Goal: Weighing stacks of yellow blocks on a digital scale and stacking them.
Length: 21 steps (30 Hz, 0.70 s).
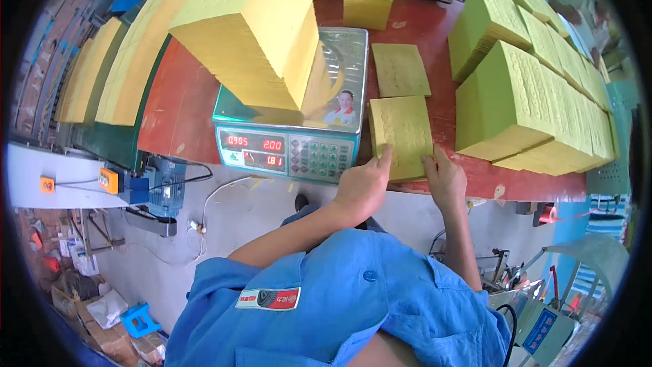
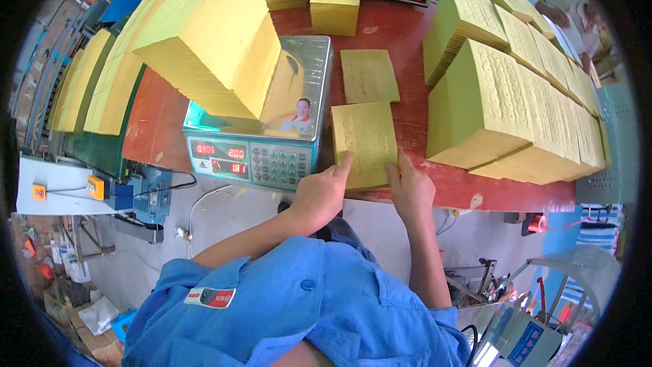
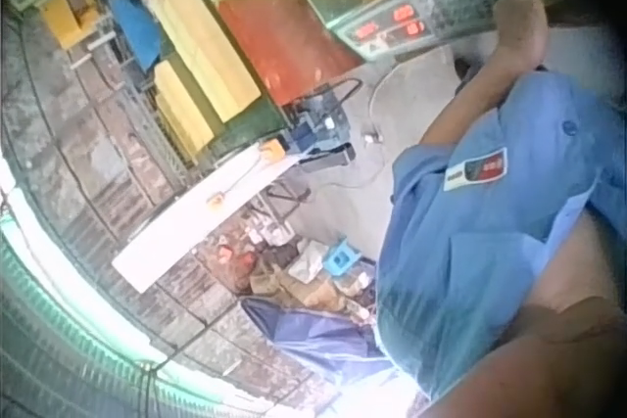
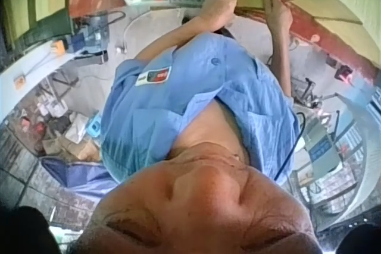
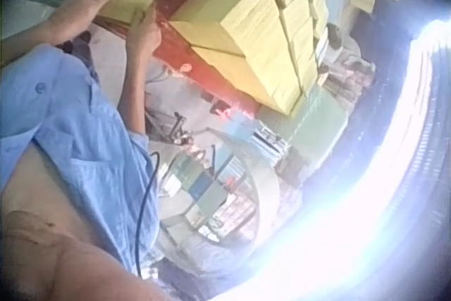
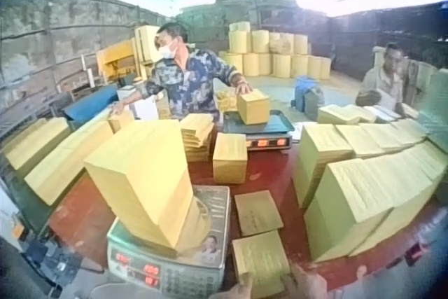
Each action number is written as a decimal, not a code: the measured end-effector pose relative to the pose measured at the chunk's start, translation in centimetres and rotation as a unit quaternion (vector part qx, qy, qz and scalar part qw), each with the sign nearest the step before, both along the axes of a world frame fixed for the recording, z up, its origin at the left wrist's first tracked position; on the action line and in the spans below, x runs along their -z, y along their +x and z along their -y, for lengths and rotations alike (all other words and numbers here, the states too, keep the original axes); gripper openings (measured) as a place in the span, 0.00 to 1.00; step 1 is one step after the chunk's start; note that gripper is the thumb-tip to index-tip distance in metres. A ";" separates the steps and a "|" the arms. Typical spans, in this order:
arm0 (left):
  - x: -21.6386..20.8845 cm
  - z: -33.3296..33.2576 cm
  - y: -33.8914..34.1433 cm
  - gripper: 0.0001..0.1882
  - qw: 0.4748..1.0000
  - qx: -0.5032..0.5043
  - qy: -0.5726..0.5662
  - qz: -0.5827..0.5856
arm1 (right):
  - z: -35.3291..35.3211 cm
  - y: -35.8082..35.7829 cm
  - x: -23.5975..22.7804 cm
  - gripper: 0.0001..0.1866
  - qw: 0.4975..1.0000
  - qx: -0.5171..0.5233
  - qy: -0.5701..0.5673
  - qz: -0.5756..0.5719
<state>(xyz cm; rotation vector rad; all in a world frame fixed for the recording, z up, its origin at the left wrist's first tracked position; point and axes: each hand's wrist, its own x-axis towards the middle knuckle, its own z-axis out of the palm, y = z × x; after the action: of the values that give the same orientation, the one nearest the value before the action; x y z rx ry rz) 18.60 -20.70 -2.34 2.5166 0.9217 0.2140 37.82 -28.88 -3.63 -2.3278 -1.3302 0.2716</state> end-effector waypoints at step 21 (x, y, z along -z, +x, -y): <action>-4.9 -5.1 -26.8 0.06 0.930 -0.247 0.046 0.267 | -5.0 -20.9 -8.2 0.14 0.940 -0.058 0.216 -0.258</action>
<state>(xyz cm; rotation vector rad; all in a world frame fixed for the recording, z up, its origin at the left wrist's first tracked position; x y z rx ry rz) -8.19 -15.64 2.59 2.0718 1.2955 1.0587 16.95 -23.92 4.58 -1.6647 -1.1200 0.5279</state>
